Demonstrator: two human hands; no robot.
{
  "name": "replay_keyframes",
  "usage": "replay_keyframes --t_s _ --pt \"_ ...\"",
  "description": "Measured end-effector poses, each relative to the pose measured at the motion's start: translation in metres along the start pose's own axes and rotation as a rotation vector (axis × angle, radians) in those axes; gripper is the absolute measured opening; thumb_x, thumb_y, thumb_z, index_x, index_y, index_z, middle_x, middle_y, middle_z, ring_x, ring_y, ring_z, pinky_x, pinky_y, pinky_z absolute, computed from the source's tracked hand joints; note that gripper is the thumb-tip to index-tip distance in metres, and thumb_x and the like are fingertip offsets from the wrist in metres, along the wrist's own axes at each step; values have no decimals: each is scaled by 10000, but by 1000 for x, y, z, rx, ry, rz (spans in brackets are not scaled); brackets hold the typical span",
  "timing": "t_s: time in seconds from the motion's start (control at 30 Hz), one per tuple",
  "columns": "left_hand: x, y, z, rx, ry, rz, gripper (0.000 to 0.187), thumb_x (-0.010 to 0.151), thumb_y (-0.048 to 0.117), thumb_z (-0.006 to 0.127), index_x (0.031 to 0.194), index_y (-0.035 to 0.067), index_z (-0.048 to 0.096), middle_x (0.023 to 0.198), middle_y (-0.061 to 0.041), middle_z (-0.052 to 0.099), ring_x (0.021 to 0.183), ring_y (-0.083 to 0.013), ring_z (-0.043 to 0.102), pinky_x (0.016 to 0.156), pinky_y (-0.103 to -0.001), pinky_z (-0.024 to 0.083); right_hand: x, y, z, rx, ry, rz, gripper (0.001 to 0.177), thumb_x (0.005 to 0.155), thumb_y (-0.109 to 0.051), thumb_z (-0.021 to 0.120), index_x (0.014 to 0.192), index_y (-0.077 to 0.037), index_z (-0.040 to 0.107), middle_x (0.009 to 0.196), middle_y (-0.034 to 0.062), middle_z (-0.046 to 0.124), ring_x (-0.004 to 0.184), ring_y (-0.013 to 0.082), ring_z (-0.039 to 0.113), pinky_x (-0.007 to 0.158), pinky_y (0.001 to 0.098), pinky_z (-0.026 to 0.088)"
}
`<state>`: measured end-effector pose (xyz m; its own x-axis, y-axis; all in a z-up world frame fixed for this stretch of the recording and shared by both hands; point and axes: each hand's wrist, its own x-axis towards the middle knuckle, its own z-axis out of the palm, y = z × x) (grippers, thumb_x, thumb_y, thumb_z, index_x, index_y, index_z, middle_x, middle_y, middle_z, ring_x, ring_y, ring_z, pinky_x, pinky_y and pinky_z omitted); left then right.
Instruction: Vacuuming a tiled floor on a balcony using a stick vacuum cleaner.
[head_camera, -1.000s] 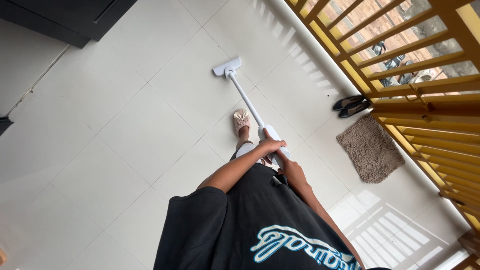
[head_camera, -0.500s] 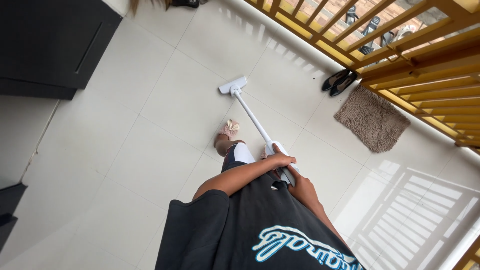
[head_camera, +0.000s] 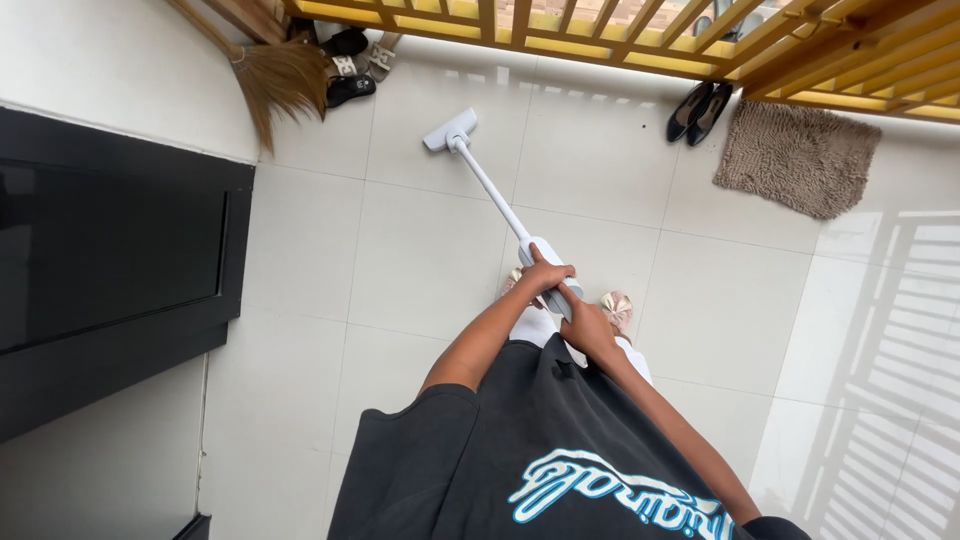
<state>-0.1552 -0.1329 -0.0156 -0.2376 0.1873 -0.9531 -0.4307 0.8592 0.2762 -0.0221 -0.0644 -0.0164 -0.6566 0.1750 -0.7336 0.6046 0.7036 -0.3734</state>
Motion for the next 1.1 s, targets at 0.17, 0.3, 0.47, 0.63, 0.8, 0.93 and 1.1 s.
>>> replay_keyframes --t_s 0.17,0.3,0.47,0.63,0.8,0.93,1.1 --pt "2 -13 -21 17 13 10 1324 746 508 713 1582 169 -257 1558 -377 224 1356 -537 438 1067 -537 425 -2 -34 7 84 31 32 744 896 -163 566 1611 -236 372 1163 310 715 1100 509 689 889 595 563" --pt "10 -21 -31 -51 -63 -6 1255 809 461 709 1584 200 -244 1481 -324 295 1288 -522 486 868 -564 572 -7 -44 12 100 51 39 727 896 -134 567 1597 -224 400 1053 306 736 1023 509 714 817 582 570" --pt "40 -30 -27 -45 -87 -5 1223 833 436 699 1584 194 -236 1429 -317 326 1226 -502 535 820 -541 606 -11 -52 13 131 79 73 731 899 -121 568 1595 -263 395 1036 291 743 1002 493 727 800 562 583" --pt "71 -33 -27 -47 -92 9 1261 816 445 725 1577 210 -253 1407 -321 319 1173 -499 563 791 -547 612 -4 -55 10 137 96 96 720 908 -114 598 1588 -254 407 1045 288 748 1000 480 733 791 549 579" --pt "64 -20 -15 50 -78 -24 1281 810 465 712 1568 181 -280 1449 -359 273 1231 -519 524 798 -559 598 -8 -36 13 216 103 90 730 922 -106 599 1601 -268 388 1149 319 721 1054 507 707 833 579 571" --pt "50 -31 16 99 -129 -12 1230 842 425 689 1572 171 -268 1474 -383 245 1236 -534 527 814 -558 594 -35 -17 33 268 108 135 729 927 -116 600 1605 -252 371 1179 342 705 1082 530 690 860 610 562" --pt "47 -85 82 315 -124 51 1314 783 478 719 1571 122 -271 1532 -434 187 1362 -564 400 1025 -602 439 -124 -22 42 462 123 159 788 902 -123 546 1625 -282 276 1283 335 646 1212 577 594 958 734 505"
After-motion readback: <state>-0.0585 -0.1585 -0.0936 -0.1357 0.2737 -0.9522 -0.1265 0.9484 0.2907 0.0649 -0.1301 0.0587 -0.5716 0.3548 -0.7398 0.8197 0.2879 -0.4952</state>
